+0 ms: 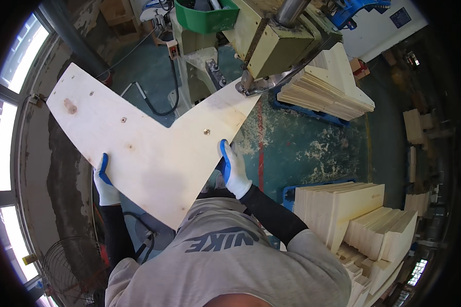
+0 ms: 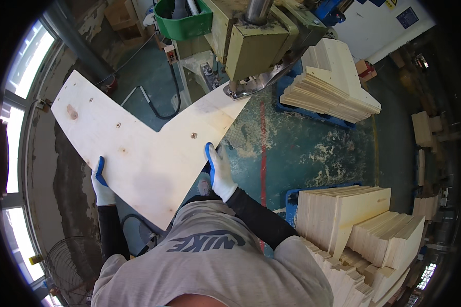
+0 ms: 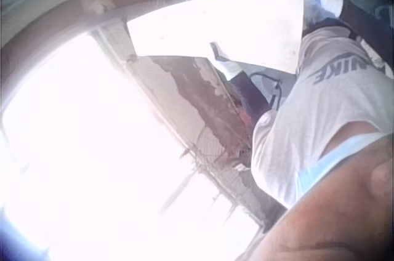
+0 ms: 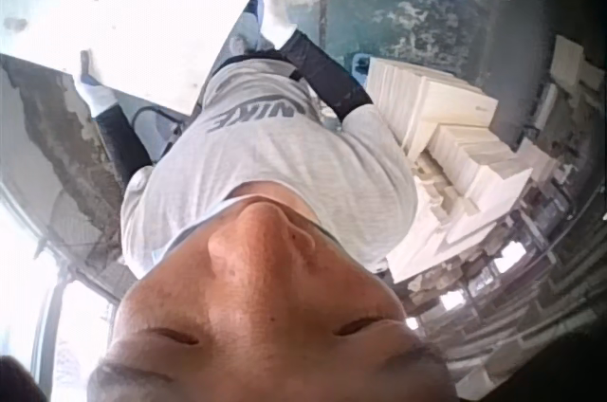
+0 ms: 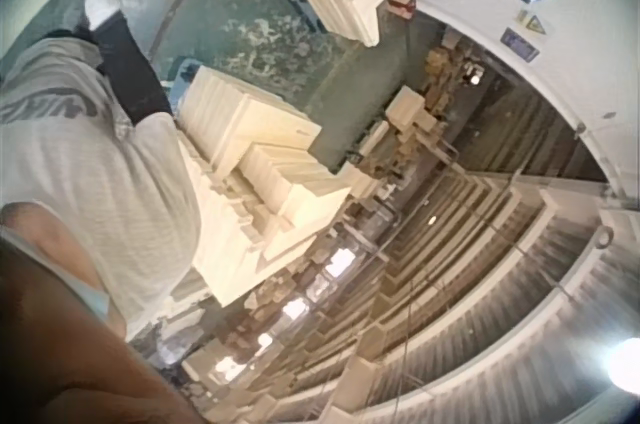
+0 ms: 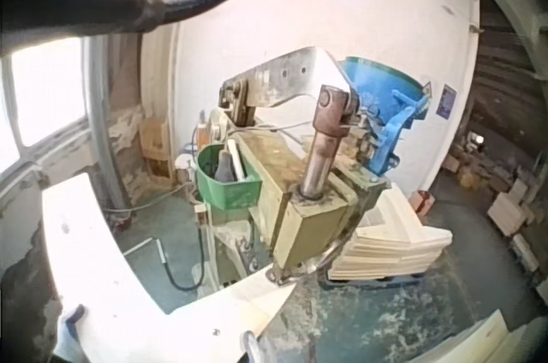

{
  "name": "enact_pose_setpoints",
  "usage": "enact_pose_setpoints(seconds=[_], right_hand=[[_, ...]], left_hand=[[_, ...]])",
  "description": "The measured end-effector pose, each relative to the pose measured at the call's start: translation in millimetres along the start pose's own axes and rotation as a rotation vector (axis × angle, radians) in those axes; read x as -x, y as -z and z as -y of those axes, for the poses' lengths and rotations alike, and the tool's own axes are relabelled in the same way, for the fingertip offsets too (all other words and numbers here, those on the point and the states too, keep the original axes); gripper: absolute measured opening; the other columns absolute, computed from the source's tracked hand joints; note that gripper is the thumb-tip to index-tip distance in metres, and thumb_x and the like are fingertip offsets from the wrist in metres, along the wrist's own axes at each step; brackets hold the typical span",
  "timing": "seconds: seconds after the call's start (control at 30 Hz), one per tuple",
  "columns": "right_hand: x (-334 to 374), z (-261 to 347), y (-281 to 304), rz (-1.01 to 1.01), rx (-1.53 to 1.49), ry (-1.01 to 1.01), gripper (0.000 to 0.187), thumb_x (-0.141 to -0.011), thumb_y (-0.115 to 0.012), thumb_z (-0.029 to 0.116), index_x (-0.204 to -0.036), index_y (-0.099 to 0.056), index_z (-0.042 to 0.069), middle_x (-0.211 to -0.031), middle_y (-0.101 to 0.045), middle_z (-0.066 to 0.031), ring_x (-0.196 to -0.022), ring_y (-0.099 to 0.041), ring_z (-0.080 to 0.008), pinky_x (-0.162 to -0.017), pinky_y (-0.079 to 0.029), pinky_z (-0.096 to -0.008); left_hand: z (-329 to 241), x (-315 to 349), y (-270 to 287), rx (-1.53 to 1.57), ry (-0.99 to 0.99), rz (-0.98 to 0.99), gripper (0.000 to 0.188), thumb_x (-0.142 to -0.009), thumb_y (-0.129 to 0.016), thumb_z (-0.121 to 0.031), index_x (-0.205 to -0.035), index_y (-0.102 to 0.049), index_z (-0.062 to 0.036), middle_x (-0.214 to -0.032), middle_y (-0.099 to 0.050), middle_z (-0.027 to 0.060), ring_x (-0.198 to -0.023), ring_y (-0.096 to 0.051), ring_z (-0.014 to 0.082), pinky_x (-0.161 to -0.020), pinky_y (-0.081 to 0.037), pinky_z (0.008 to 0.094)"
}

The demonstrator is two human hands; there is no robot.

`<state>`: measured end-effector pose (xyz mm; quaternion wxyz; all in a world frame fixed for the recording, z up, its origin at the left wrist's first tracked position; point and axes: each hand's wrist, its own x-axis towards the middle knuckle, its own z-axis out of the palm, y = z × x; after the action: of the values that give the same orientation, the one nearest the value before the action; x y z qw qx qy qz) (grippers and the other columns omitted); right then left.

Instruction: The person picks up L-shaped wooden boards from a stack, positions them under a woodworking machine, and operates the machine to process each board before stacking them.

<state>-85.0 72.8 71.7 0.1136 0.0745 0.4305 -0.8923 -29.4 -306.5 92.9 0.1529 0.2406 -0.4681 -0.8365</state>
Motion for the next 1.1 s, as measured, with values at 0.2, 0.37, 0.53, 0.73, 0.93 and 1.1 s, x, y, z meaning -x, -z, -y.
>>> enact_pose_setpoints(seconds=[0.2, 0.37, 0.53, 0.73, 0.93, 1.1], right_hand=[[-55.0, 8.1, -2.2, -0.035, 0.222, 0.082, 0.021, -0.104, -0.058, 0.026, -0.103, -0.055, 0.005, -0.090, -0.053, 0.0019, -0.082, -0.048, -0.0059, -0.076, -0.043, -0.0253], [-50.9, 13.5, -5.4, -0.033, 0.317, 0.034, 0.016, -0.104, -0.056, 0.020, -0.109, -0.055, 0.005, -0.093, -0.056, 0.0015, -0.083, -0.050, -0.0067, -0.078, -0.044, -0.0257], [-56.3, 12.4, -5.1, -0.025, 0.364, 0.096, 0.018, -0.104, -0.054, 0.019, -0.114, -0.055, 0.004, -0.096, -0.056, 0.0012, -0.085, -0.050, -0.0063, -0.077, -0.045, -0.0256], [-59.5, 8.9, 5.7, -0.006, 0.430, 0.017, 0.029, -0.105, -0.053, 0.021, -0.126, -0.053, 0.002, -0.105, -0.059, -0.0018, -0.092, -0.054, -0.0066, -0.083, -0.048, -0.0248], [-61.4, 1.9, 2.4, -0.011, 0.409, 0.020, 0.026, -0.105, -0.054, 0.026, -0.119, -0.055, 0.005, -0.097, -0.057, 0.0016, -0.081, -0.051, -0.0058, -0.067, -0.047, -0.0222], [-62.3, 2.1, 4.6, -0.013, 0.426, -0.027, 0.034, -0.105, -0.054, 0.024, -0.132, -0.054, 0.004, -0.102, -0.061, 0.0005, -0.090, -0.057, -0.0073, -0.081, -0.050, -0.0248]], left_hand=[[-24.2, 12.2, 66.9, -0.047, 0.001, -0.050, 0.051, -0.099, -0.062, -0.022, -0.140, -0.051, 0.0066, -0.132, -0.063, 0.0181, -0.116, -0.065, 0.0294, -0.102, -0.053, 0.0422], [-22.4, 11.2, 64.5, -0.038, 0.020, -0.074, 0.048, -0.099, -0.065, -0.020, -0.139, -0.053, 0.0042, -0.129, -0.065, 0.0152, -0.113, -0.066, 0.0256, -0.099, -0.054, 0.0393], [-18.4, 7.8, 42.8, -0.082, 0.023, -0.120, 0.050, -0.096, -0.065, -0.020, -0.138, -0.053, 0.0062, -0.127, -0.066, 0.0198, -0.109, -0.068, 0.0317, -0.096, -0.057, 0.0438], [-13.9, -2.2, 59.9, -0.118, 0.025, -0.136, 0.050, -0.096, -0.065, -0.020, -0.139, -0.053, 0.0038, -0.127, -0.065, 0.0188, -0.109, -0.068, 0.0312, -0.097, -0.057, 0.0435], [-21.2, -13.5, 53.7, -0.085, 0.018, -0.079, 0.052, -0.096, -0.064, -0.022, -0.140, -0.052, 0.0053, -0.129, -0.064, 0.0187, -0.112, -0.067, 0.0306, -0.099, -0.055, 0.0440], [-33.7, -15.2, 35.3, -0.024, 0.001, -0.027, 0.053, -0.095, -0.065, -0.019, -0.141, -0.051, 0.0047, -0.129, -0.065, 0.0186, -0.110, -0.067, 0.0309, -0.099, -0.055, 0.0438]])
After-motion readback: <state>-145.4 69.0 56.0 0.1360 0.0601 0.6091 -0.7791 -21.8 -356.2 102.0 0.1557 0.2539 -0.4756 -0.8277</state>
